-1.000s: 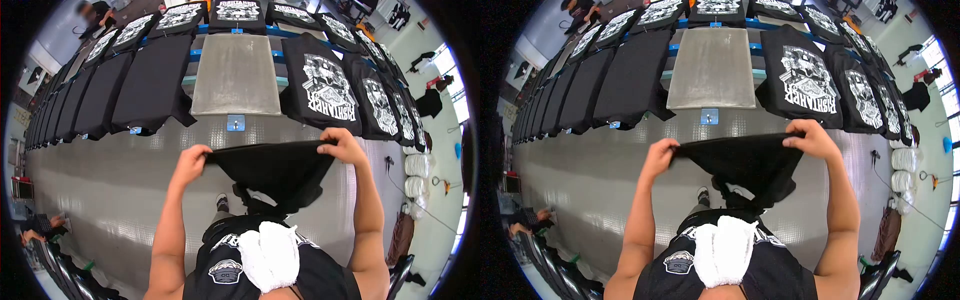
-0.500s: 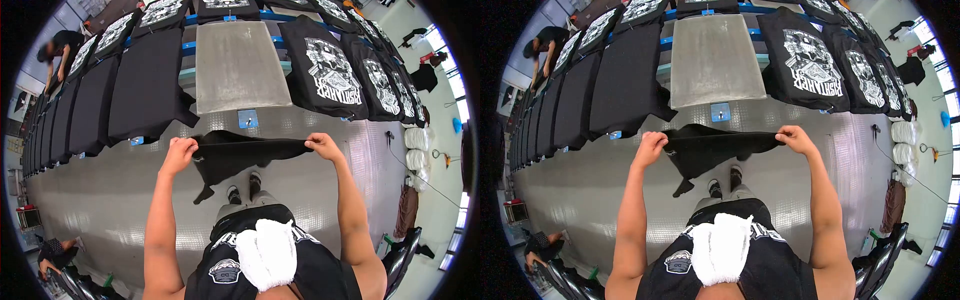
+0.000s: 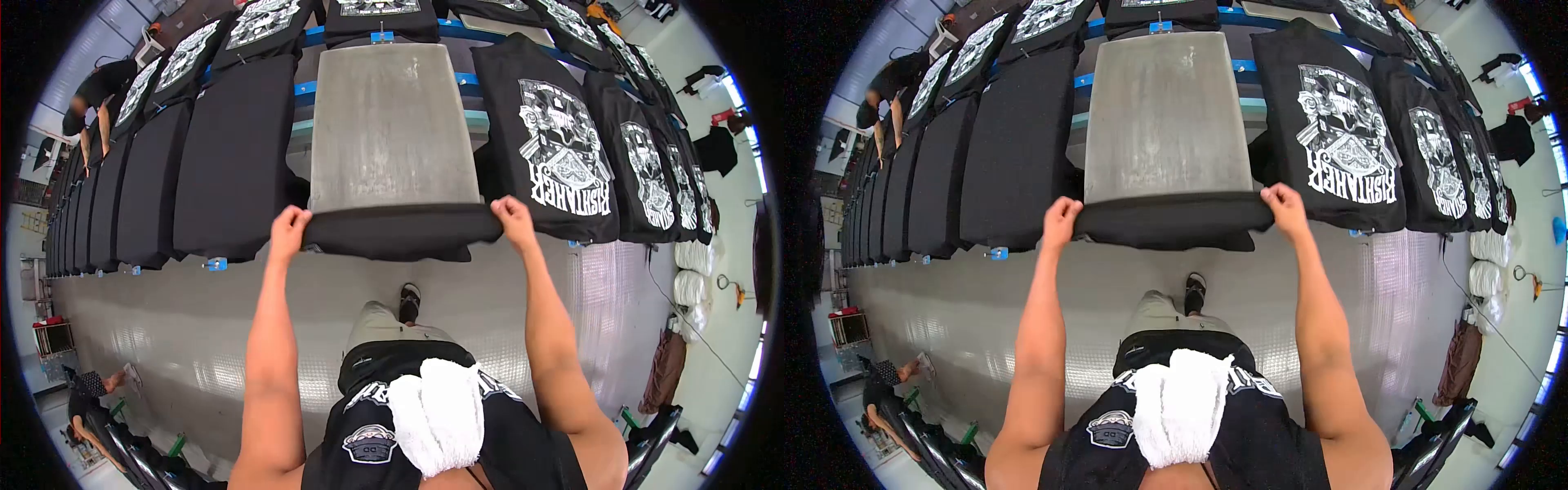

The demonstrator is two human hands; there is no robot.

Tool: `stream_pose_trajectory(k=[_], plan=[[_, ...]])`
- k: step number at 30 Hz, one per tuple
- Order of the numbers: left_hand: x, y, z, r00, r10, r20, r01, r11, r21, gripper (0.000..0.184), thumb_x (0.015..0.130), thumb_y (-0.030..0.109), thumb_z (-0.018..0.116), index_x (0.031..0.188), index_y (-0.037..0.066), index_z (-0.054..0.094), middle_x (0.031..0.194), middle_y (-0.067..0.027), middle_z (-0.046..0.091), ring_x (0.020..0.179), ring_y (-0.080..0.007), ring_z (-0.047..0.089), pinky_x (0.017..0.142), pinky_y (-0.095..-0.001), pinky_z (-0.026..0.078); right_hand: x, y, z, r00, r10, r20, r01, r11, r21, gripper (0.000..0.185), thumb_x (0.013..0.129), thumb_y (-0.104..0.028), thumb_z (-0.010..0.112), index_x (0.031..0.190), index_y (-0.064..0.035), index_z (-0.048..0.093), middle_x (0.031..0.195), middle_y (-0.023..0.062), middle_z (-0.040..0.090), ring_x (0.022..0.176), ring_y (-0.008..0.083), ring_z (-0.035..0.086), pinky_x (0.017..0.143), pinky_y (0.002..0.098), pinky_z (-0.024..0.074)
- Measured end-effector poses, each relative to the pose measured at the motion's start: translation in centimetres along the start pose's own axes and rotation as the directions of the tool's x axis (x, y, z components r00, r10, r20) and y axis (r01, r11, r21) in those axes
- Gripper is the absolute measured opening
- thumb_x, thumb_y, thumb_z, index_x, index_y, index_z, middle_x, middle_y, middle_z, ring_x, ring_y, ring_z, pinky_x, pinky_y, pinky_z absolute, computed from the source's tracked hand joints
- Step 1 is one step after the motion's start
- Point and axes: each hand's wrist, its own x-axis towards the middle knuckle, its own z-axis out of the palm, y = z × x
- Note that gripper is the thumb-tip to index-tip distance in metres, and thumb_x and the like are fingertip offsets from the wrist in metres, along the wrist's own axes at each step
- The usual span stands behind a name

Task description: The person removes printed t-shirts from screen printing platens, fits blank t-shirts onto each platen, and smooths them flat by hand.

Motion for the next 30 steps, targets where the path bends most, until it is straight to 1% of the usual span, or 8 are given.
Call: stream_pose_trajectory(k=[5, 12, 17, 21, 23, 26, 28, 30], plan=[[1.9, -1.8, 3.0, 0.956, -0.284, -0.069, 0.271, 0.95, -0.156, 0.039, 0.098, 0.031, 0.062, 0.071, 0.006, 0.047, 0.068, 0.0069, 0.037, 0.067, -0.0053, 0.033, 0.06, -0.0245, 0.031, 2.7, 5.2, 1.6, 0.983, 0.177, -0.045, -0.169, 0.974, 0.152, 0.029, 0.095, -0.027, 0.066, 0.077, -0.0063, 0.058, 0.069, -0.0092, 0.045, 0.068, 0.0036, 0.038, 0.06, 0.0223, 0.032], [18.9, 1.9, 1.2, 0.978, -0.106, -0.179, 0.071, 0.979, -0.191, 0.04, 0.099, 0.026, 0.06, 0.069, 0.006, 0.043, 0.067, 0.0061, 0.034, 0.067, -0.0068, 0.03, 0.058, -0.0273, 0.028, 17.5, -0.9, 0.9, 0.992, -0.074, -0.106, 0.09, 0.985, 0.147, 0.026, 0.097, -0.024, 0.063, 0.079, -0.007, 0.058, 0.073, -0.009, 0.044, 0.072, 0.0036, 0.038, 0.065, 0.0225, 0.0337], [39.5, 0.3, 1.9, 0.977, 0.188, -0.099, -0.179, 0.979, 0.093, 0.04, 0.094, 0.03, 0.065, 0.073, -0.001, 0.053, 0.064, -0.004, 0.045, 0.066, -0.0105, 0.039, 0.061, -0.0306, 0.039, 36.2, -4.8, 1.9, 0.98, -0.157, -0.124, 0.164, 0.985, 0.055, 0.03, 0.097, -0.028, 0.063, 0.076, -0.008, 0.056, 0.072, -0.0085, 0.043, 0.071, 0.0043, 0.037, 0.065, 0.0233, 0.034], [49.7, 2.3, 2.1, 0.998, 0.051, 0.043, -0.049, 0.998, -0.051, 0.033, 0.092, 0.032, 0.069, 0.083, 0.001, 0.06, 0.072, -0.0025, 0.058, 0.07, -0.0078, 0.049, 0.066, -0.0272, 0.044, 47.8, -6.9, 1.6, 0.991, -0.063, -0.119, 0.084, 0.98, 0.18, 0.026, 0.096, -0.03, 0.064, 0.084, -0.0068, 0.062, 0.073, -0.0073, 0.051, 0.071, 0.0045, 0.042, 0.065, 0.0229, 0.036], [48.8, 3.3, 1.4, 0.956, 0.092, 0.28, -0.085, 0.996, -0.037, 0.038, 0.086, 0.033, 0.075, 0.096, -0.001, 0.063, 0.087, -0.0061, 0.067, 0.084, -0.0105, 0.059, 0.077, -0.0299, 0.048, 48.8, -7.1, 0.2, 0.99, -0.07, 0.125, 0.066, 0.997, 0.029, 0.027, 0.088, -0.03, 0.074, 0.097, -0.0056, 0.066, 0.082, -0.0011, 0.062, 0.079, 0.0092, 0.055, 0.074, 0.026, 0.0439], [48.6, 0.0, -0.1, 0.896, -0.01, 0.444, -0.236, 0.835, 0.497, 0.042, 0.071, 0.025, 0.081, 0.106, 0.005, 0.067, 0.099, -0.0138, 0.07, 0.097, -0.0288, 0.067, 0.089, -0.0374, 0.047, 48.5, -4.6, -2.3, 0.883, 0.068, 0.464, 0.222, 0.812, -0.54, 0.038, 0.074, -0.018, 0.083, 0.104, -0.0002, 0.066, 0.087, 0.0059, 0.066, 0.084, 0.0176, 0.06, 0.078, 0.0325, 0.0476], [49.7, -0.8, 0.4, 0.917, -0.017, 0.398, -0.209, 0.83, 0.517, 0.027, 0.074, 0.024, 0.076, 0.093, 0.007, 0.068, 0.089, -0.0129, 0.07, 0.093, -0.0326, 0.066, 0.084, -0.0388, 0.048, 50.0, -4.4, -2.2, 0.926, 0.021, 0.378, 0.256, 0.699, -0.668, 0.035, 0.074, -0.017, 0.079, 0.102, -0.0008, 0.066, 0.089, 0.0147, 0.066, 0.085, 0.0256, 0.063, 0.079, 0.0355, 0.0483], [53.4, -1.5, 1.1, 0.928, 0.265, 0.263, -0.373, 0.702, 0.607, 0.025, 0.077, 0.023, 0.072, 0.096, 0.009, 0.067, 0.092, -0.0117, 0.07, 0.092, -0.0331, 0.066, 0.081, -0.0415, 0.047, 54.1, -4.2, -2.3, 0.918, -0.284, 0.278, 0.396, 0.613, -0.684, 0.031, 0.076, -0.019, 0.073, 0.099, -0.0006, 0.065, 0.097, 0.0195, 0.068, 0.093, 0.032, 0.065, 0.081, 0.041, 0.0487]])
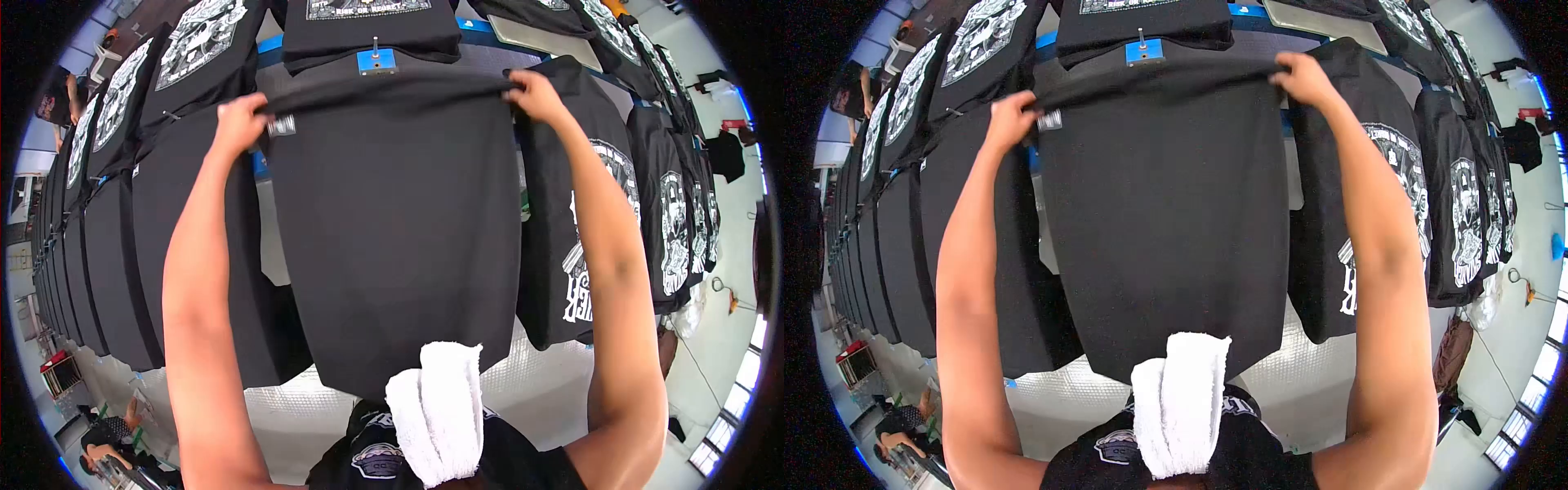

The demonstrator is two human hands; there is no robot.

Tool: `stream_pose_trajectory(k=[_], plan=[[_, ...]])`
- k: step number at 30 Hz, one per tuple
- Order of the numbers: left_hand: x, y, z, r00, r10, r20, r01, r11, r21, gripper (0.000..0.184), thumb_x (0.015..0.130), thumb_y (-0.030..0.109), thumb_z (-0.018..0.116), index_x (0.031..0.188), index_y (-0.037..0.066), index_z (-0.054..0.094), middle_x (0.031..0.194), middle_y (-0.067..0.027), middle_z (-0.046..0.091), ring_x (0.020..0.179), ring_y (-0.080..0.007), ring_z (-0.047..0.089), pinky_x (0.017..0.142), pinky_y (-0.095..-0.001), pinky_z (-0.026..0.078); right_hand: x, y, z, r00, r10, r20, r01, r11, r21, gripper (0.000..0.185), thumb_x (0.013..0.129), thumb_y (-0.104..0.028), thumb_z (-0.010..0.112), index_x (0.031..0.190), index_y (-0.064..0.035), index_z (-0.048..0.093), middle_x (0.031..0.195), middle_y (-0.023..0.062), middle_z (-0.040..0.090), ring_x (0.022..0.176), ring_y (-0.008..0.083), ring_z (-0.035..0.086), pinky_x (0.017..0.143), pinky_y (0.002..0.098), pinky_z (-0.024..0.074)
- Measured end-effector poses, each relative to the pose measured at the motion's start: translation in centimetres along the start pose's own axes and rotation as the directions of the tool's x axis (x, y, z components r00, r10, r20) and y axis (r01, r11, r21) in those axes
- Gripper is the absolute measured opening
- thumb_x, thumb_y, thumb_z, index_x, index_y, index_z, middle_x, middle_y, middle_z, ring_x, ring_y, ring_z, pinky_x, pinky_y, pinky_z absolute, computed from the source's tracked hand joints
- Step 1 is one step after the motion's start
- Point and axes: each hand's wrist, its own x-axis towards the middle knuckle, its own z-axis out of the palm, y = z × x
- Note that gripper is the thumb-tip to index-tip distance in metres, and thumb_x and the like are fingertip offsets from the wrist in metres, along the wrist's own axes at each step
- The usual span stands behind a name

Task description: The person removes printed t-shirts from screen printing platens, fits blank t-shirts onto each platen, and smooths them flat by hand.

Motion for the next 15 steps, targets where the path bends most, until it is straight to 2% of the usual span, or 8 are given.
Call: stream_pose_trajectory(k=[1, 3, 6, 7, 9, 10, 14, 15], plan=[[1.5, -1.3, 1.0, 0.984, 0.05, -0.172, -0.042, 0.998, 0.049, 0.024, 0.078, 0.022, 0.07, 0.098, 0.01, 0.067, 0.094, -0.0111, 0.07, 0.092, -0.0334, 0.065, 0.08, -0.0435, 0.047, 1.3, -1.3, -1.0, 0.991, -0.047, -0.128, 0.035, 0.994, -0.099, 0.028, 0.079, -0.02, 0.071, 0.099, -0.0026, 0.065, 0.101, 0.0202, 0.068, 0.097, 0.0373, 0.064, 0.082, 0.0414, 0.0491], [4.3, -1.2, 0.2, 0.974, -0.097, -0.203, 0.131, 0.978, 0.163, 0.025, 0.081, 0.022, 0.067, 0.103, 0.013, 0.066, 0.095, -0.0095, 0.07, 0.095, -0.0321, 0.064, 0.081, -0.0477, 0.045, 4.3, -1.3, -1.5, 0.959, 0.205, -0.194, -0.212, 0.977, -0.013, 0.027, 0.081, -0.022, 0.069, 0.102, -0.0059, 0.066, 0.102, 0.0197, 0.068, 0.099, 0.0389, 0.063, 0.084, 0.0422, 0.0496], [4.0, -1.0, 1.8, 0.981, -0.017, -0.192, 0.065, 0.967, 0.247, 0.021, 0.082, 0.021, 0.065, 0.103, 0.014, 0.066, 0.096, -0.0071, 0.069, 0.1, -0.0299, 0.062, 0.082, -0.0498, 0.043, 5.3, 1.1, 1.4, 0.95, 0.005, -0.312, -0.07, 0.978, -0.197, 0.028, 0.084, -0.025, 0.066, 0.107, -0.0087, 0.065, 0.103, 0.0182, 0.068, 0.1, 0.0385, 0.063, 0.085, 0.0441, 0.0504], [3.9, -1.0, 2.3, 0.985, 0.017, -0.173, 0.032, 0.96, 0.278, 0.021, 0.082, 0.021, 0.065, 0.103, 0.015, 0.066, 0.097, -0.0067, 0.069, 0.101, -0.0298, 0.062, 0.083, -0.0496, 0.043, 4.7, 1.0, 1.9, 0.981, 0.054, -0.184, -0.113, 0.938, -0.327, 0.029, 0.085, -0.025, 0.064, 0.11, -0.0106, 0.064, 0.104, 0.0171, 0.068, 0.101, 0.0363, 0.064, 0.083, 0.0469, 0.0507], [3.6, -1.1, 3.0, 0.995, 0.019, -0.1, 0.013, 0.952, 0.305, 0.021, 0.082, 0.017, 0.065, 0.103, 0.013, 0.065, 0.095, -0.0074, 0.068, 0.098, -0.0302, 0.062, 0.082, -0.0484, 0.044, 3.9, 0.4, 2.8, 0.987, 0.021, -0.162, -0.093, 0.888, -0.45, 0.026, 0.086, -0.025, 0.062, 0.108, -0.0108, 0.063, 0.104, 0.0161, 0.068, 0.102, 0.0353, 0.064, 0.082, 0.0482, 0.0512], [4.1, -1.1, 3.1, 0.99, 0.02, -0.143, 0.025, 0.95, 0.312, 0.019, 0.083, 0.015, 0.063, 0.102, 0.012, 0.065, 0.095, -0.0087, 0.068, 0.096, -0.0317, 0.063, 0.081, -0.049, 0.045, 4.5, 0.1, 2.7, 0.984, 0.095, -0.152, -0.157, 0.865, -0.477, 0.025, 0.087, -0.024, 0.057, 0.106, -0.0105, 0.063, 0.105, 0.0158, 0.069, 0.101, 0.0345, 0.065, 0.083, 0.0491, 0.0511], [7.9, -2.4, 4.7, 0.946, -0.022, -0.324, 0.097, 0.971, 0.217, 0.02, 0.084, 0.012, 0.059, 0.103, 0.009, 0.065, 0.095, -0.0141, 0.067, 0.094, -0.0366, 0.064, 0.081, -0.0501, 0.049, 8.4, 0.2, 2.6, 0.939, 0.19, -0.288, -0.315, 0.812, -0.491, 0.03, 0.087, -0.023, 0.053, 0.113, -0.0118, 0.062, 0.106, 0.0169, 0.069, 0.098, 0.0376, 0.066, 0.085, 0.0505, 0.0507], [8.3, -2.5, 5.3, 0.957, -0.082, -0.28, 0.149, 0.963, 0.226, 0.021, 0.084, 0.013, 0.059, 0.104, 0.009, 0.064, 0.097, -0.0154, 0.066, 0.095, -0.0369, 0.064, 0.082, -0.0496, 0.049, 9.1, 0.7, 3.3, 0.925, 0.245, -0.291, -0.36, 0.811, -0.461, 0.03, 0.087, -0.023, 0.053, 0.114, -0.0118, 0.062, 0.107, 0.0178, 0.069, 0.099, 0.0383, 0.066, 0.087, 0.0507, 0.0503]])
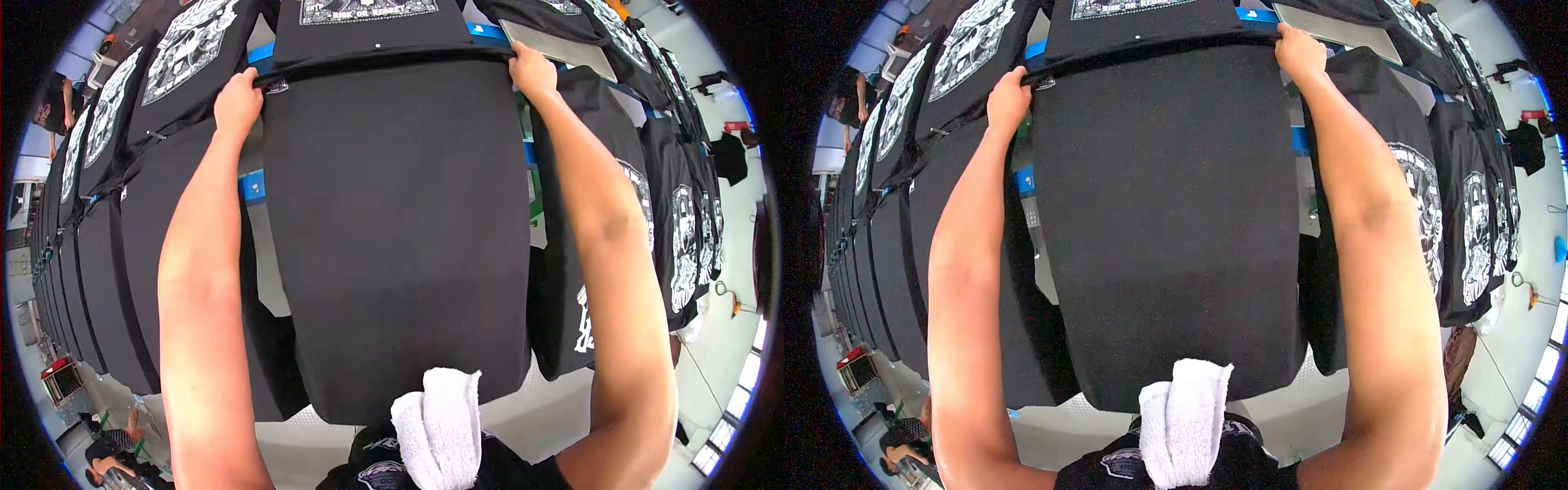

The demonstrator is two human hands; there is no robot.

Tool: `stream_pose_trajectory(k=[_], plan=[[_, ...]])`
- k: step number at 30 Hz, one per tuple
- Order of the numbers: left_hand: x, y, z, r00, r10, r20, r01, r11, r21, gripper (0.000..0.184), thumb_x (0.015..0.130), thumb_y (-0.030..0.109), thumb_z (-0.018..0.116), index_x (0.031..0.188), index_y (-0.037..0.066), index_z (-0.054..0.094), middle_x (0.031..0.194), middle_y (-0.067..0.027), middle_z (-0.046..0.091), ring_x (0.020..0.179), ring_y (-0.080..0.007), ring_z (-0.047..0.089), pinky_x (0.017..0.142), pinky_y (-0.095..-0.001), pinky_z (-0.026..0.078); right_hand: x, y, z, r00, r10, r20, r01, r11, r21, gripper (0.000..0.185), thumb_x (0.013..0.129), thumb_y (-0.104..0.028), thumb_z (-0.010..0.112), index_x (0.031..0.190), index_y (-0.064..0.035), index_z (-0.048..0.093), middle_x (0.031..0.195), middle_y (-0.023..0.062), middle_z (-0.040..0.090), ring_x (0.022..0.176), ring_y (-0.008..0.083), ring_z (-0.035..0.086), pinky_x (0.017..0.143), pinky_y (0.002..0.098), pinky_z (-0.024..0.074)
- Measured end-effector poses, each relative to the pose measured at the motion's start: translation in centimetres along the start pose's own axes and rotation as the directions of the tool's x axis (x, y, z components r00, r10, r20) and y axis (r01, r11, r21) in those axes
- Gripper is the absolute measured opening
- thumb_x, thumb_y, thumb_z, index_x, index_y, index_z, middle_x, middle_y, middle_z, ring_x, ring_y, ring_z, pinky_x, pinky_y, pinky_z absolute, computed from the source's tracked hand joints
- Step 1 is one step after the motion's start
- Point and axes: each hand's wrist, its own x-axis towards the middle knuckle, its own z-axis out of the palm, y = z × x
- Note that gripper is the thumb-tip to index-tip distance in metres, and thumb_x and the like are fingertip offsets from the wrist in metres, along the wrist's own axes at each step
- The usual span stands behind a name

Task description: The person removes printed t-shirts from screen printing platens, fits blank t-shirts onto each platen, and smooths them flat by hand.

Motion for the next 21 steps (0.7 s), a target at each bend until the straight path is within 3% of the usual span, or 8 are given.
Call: stream_pose_trajectory(k=[3, 6, 9, 12, 15, 17, 20, 21], plan=[[-0.6, 0.1, 2.2, 0.975, -0.103, 0.197, 0.105, 0.994, 0.002, 0.034, 0.081, 0.016, 0.065, 0.113, 0.007, 0.061, 0.109, -0.0187, 0.066, 0.102, -0.0393, 0.063, 0.087, -0.0467, 0.05, -0.1, -1.2, 2.8, 0.971, 0.184, 0.154, -0.196, 0.978, 0.068, 0.035, 0.088, -0.023, 0.052, 0.12, -0.0124, 0.061, 0.113, 0.0223, 0.067, 0.108, 0.041, 0.063, 0.094, 0.0501, 0.0481], [-3.4, -1.7, 4.1, 0.965, -0.222, 0.137, 0.251, 0.934, -0.254, 0.049, 0.084, 0.028, 0.072, 0.126, 0.007, 0.059, 0.123, -0.0194, 0.063, 0.105, -0.0317, 0.066, 0.092, -0.04, 0.049, -2.5, -0.3, 6.3, 0.958, 0.135, 0.255, -0.255, 0.807, 0.533, 0.057, 0.091, -0.043, 0.061, 0.132, -0.0052, 0.055, 0.12, 0.02, 0.066, 0.115, 0.0335, 0.062, 0.097, 0.0416, 0.0477], [-9.9, -0.4, -1.8, 0.936, -0.341, 0.082, 0.333, 0.79, -0.515, 0.049, 0.088, 0.03, 0.071, 0.128, 0.005, 0.058, 0.115, -0.0148, 0.065, 0.095, -0.0214, 0.067, 0.088, -0.0335, 0.051, -10.1, 0.5, 2.9, 0.965, 0.141, 0.223, -0.264, 0.528, 0.807, 0.064, 0.089, -0.046, 0.067, 0.135, -0.0023, 0.052, 0.12, 0.016, 0.066, 0.112, 0.0246, 0.063, 0.095, 0.0358, 0.0483], [-23.1, 3.0, -9.0, 0.93, -0.292, 0.222, 0.36, 0.616, -0.701, 0.026, 0.094, 0.023, 0.066, 0.109, 0.002, 0.063, 0.088, -0.0001, 0.061, 0.081, -0.0082, 0.055, 0.076, -0.0247, 0.048, -25.4, 1.3, -5.0, 0.975, 0.043, 0.218, -0.205, 0.551, 0.809, 0.039, 0.095, -0.026, 0.066, 0.124, -0.0017, 0.06, 0.109, 0.0087, 0.067, 0.098, 0.0126, 0.061, 0.089, 0.0283, 0.0486], [-36.8, 8.1, -19.8, 0.72, -0.298, 0.627, 0.692, 0.384, -0.612, 0.016, 0.095, 0.015, 0.063, 0.088, 0.001, 0.06, 0.071, -0.0016, 0.059, 0.058, -0.006, 0.051, 0.054, -0.0229, 0.044, -41.6, 2.0, -13.3, 0.881, 0.083, 0.465, -0.463, 0.347, 0.816, 0.022, 0.096, -0.015, 0.063, 0.111, 0.0008, 0.062, 0.092, 0.0027, 0.065, 0.084, 0.009, 0.06, 0.077, 0.0248, 0.0492], [-45.3, 10.5, -24.8, 0.502, -0.061, 0.863, 0.858, 0.159, -0.488, 0.012, 0.092, 0.011, 0.066, 0.084, 0.002, 0.064, 0.071, -0.0025, 0.062, 0.057, -0.0108, 0.058, 0.054, -0.0262, 0.049, -50.9, 2.0, -17.7, 0.805, 0.165, 0.57, -0.592, 0.27, 0.759, 0.017, 0.097, -0.015, 0.062, 0.103, 0.0011, 0.064, 0.083, 0.0032, 0.065, 0.074, 0.0093, 0.059, 0.07, 0.0245, 0.0494], [-55.1, 14.3, -27.0, 0.23, 0.158, 0.96, 0.954, 0.158, -0.255, 0.019, 0.093, 0.021, 0.068, 0.084, 0.004, 0.066, 0.07, -0.0005, 0.063, 0.063, -0.0087, 0.058, 0.061, -0.0257, 0.05, -62.8, 1.5, -18.9, 0.672, 0.176, 0.719, -0.734, 0.031, 0.679, 0.021, 0.098, -0.02, 0.061, 0.094, 0.0, 0.066, 0.077, 0.0031, 0.064, 0.072, 0.0094, 0.059, 0.066, 0.0246, 0.0493], [-57.6, 15.5, -26.3, 0.279, 0.118, 0.953, 0.954, 0.08, -0.29, 0.021, 0.093, 0.023, 0.068, 0.087, 0.004, 0.065, 0.072, -0.0005, 0.063, 0.065, -0.0089, 0.058, 0.063, -0.0257, 0.05, -64.7, 0.5, -19.0, 0.623, 0.126, 0.772, -0.782, 0.066, 0.62, 0.023, 0.097, -0.023, 0.062, 0.095, -0.0004, 0.065, 0.078, 0.0025, 0.063, 0.072, 0.0095, 0.06, 0.064, 0.0248, 0.0491]])
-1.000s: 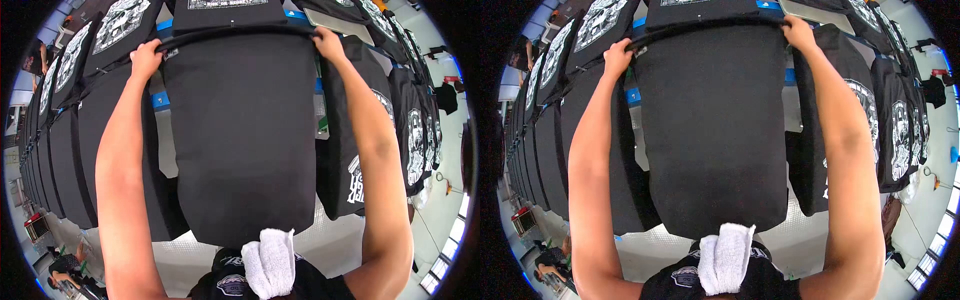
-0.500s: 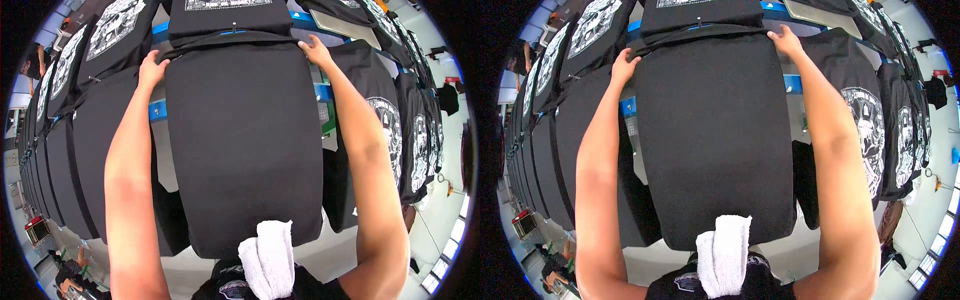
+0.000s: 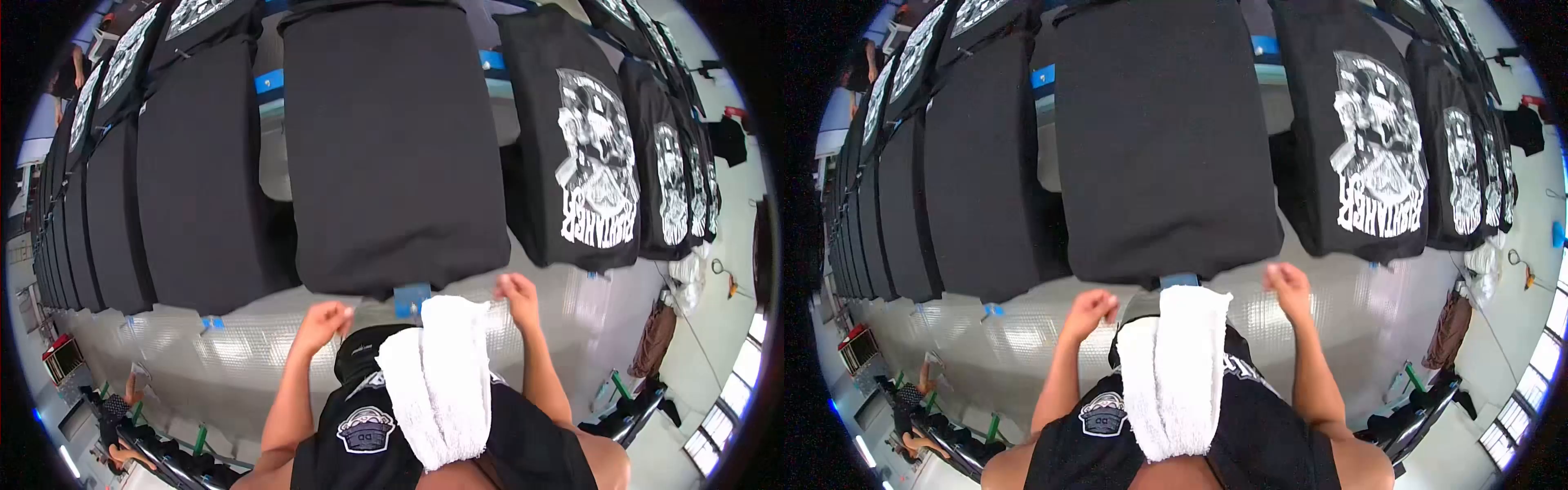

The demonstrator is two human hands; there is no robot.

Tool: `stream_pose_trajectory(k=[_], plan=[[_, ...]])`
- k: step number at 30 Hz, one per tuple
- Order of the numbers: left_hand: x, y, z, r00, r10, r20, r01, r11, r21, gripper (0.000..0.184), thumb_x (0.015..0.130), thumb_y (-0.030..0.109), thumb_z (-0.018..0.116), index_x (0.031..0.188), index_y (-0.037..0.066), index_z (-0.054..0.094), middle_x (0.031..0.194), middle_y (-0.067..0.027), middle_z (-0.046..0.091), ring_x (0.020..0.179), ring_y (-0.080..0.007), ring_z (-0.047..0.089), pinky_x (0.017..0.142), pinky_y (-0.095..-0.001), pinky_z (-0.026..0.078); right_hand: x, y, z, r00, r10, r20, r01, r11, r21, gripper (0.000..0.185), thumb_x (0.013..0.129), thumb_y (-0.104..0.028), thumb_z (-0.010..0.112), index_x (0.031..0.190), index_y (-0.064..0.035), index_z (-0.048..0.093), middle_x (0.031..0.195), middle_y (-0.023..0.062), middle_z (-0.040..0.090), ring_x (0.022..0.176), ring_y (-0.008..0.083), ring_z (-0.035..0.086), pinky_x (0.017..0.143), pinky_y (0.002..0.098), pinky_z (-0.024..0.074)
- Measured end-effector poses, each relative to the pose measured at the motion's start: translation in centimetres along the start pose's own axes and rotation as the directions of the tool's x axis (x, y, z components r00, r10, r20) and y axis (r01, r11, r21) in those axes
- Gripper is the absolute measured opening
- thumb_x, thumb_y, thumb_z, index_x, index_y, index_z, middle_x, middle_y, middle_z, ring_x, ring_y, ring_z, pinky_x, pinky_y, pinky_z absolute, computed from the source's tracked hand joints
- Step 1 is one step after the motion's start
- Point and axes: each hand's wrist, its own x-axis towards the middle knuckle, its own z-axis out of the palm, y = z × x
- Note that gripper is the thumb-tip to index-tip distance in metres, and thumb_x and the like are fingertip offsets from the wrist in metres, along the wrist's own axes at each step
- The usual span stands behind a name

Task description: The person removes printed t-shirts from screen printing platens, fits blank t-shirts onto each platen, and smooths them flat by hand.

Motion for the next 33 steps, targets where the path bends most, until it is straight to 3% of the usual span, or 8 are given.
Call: stream_pose_trajectory(k=[3, 5, 8, 11, 14, 17, 23, 33], plan=[[3.2, -5.0, 3.4, 0.968, 0.067, -0.24, -0.057, 0.997, 0.05, 0.024, 0.098, 0.026, 0.06, 0.092, 0.003, 0.062, 0.08, -0.0028, 0.065, 0.073, -0.0119, 0.06, 0.066, -0.0289, 0.049, -1.1, 2.5, 4.8, 0.994, 0.03, 0.101, -0.039, 0.995, 0.096, 0.026, 0.096, -0.028, 0.064, 0.099, -0.0019, 0.061, 0.082, 0.0009, 0.063, 0.075, 0.0116, 0.061, 0.064, 0.0283, 0.0497], [3.6, -3.0, 6.4, 0.944, 0.082, -0.321, -0.196, 0.919, -0.342, 0.021, 0.098, 0.025, 0.061, 0.096, 0.004, 0.06, 0.088, -0.0036, 0.065, 0.079, -0.0138, 0.06, 0.069, -0.0312, 0.049, -0.8, 2.7, 7.9, 0.985, 0.129, 0.11, -0.163, 0.899, 0.406, 0.025, 0.096, -0.029, 0.064, 0.101, -0.0044, 0.06, 0.085, 0.0005, 0.063, 0.08, 0.0141, 0.062, 0.067, 0.0318, 0.0499], [6.4, -6.5, 5.8, 0.95, 0.114, -0.291, -0.272, 0.759, -0.592, 0.022, 0.093, 0.025, 0.069, 0.099, 0.005, 0.06, 0.087, -0.0045, 0.066, 0.074, -0.016, 0.061, 0.067, -0.0312, 0.05, 1.2, 5.1, 8.3, 0.974, 0.111, 0.2, -0.204, 0.814, 0.543, 0.023, 0.096, -0.029, 0.065, 0.1, -0.007, 0.06, 0.089, 0.0016, 0.064, 0.088, 0.0165, 0.063, 0.073, 0.0372, 0.0501], [4.5, -6.1, 6.7, 0.935, 0.234, -0.267, -0.349, 0.747, -0.566, 0.02, 0.094, 0.022, 0.067, 0.105, 0.008, 0.06, 0.097, -0.0032, 0.067, 0.083, -0.0161, 0.061, 0.074, -0.0336, 0.049, 0.7, 6.8, 7.3, 0.976, -0.006, 0.217, -0.096, 0.884, 0.458, 0.02, 0.095, -0.026, 0.066, 0.103, -0.0102, 0.059, 0.097, 0.0016, 0.066, 0.093, 0.017, 0.061, 0.077, 0.0397, 0.0493], [3.3, -7.4, 7.4, 0.922, 0.271, -0.276, -0.384, 0.719, -0.579, 0.017, 0.093, 0.019, 0.068, 0.105, 0.009, 0.06, 0.096, -0.0026, 0.067, 0.084, -0.0156, 0.061, 0.076, -0.0334, 0.049, -1.7, 4.9, 8.2, 0.993, -0.091, 0.075, 0.028, 0.8, 0.6, 0.014, 0.092, -0.019, 0.067, 0.102, -0.012, 0.059, 0.098, 0.0006, 0.067, 0.091, 0.0169, 0.061, 0.08, 0.0405, 0.0475], [3.8, -8.2, 7.3, 0.91, 0.31, -0.276, -0.415, 0.691, -0.592, 0.017, 0.092, 0.018, 0.068, 0.105, 0.01, 0.06, 0.096, -0.0029, 0.067, 0.084, -0.0158, 0.061, 0.077, -0.034, 0.049, -1.8, 5.2, 8.9, 0.984, -0.109, 0.143, -0.022, 0.717, 0.696, 0.015, 0.09, -0.011, 0.066, 0.103, -0.0134, 0.06, 0.096, -0.0004, 0.067, 0.088, 0.0157, 0.061, 0.081, 0.0401, 0.0456], [4.2, -8.3, 7.6, 0.905, 0.328, -0.271, -0.424, 0.639, -0.642, 0.015, 0.092, 0.015, 0.069, 0.102, 0.009, 0.061, 0.093, -0.0041, 0.068, 0.081, -0.0162, 0.062, 0.075, -0.0342, 0.05, 0.5, 9.6, 7.8, 0.961, -0.047, 0.274, -0.145, 0.756, 0.639, 0.026, 0.085, -0.007, 0.066, 0.109, -0.014, 0.059, 0.104, -0.001, 0.065, 0.093, 0.0142, 0.059, 0.086, 0.042, 0.0414], [3.4, -7.7, 7.7, 0.898, 0.35, -0.266, -0.433, 0.599, -0.674, 0.017, 0.092, 0.011, 0.068, 0.107, 0.007, 0.062, 0.097, -0.0042, 0.068, 0.084, -0.0161, 0.063, 0.079, -0.0345, 0.051, -1.9, 5.4, 8.6, 0.971, -0.155, 0.184, -0.041, 0.644, 0.764, 0.042, 0.084, -0.001, 0.062, 0.125, -0.0097, 0.058, 0.122, 0.001, 0.064, 0.11, 0.0167, 0.057, 0.096, 0.0387, 0.0396]])
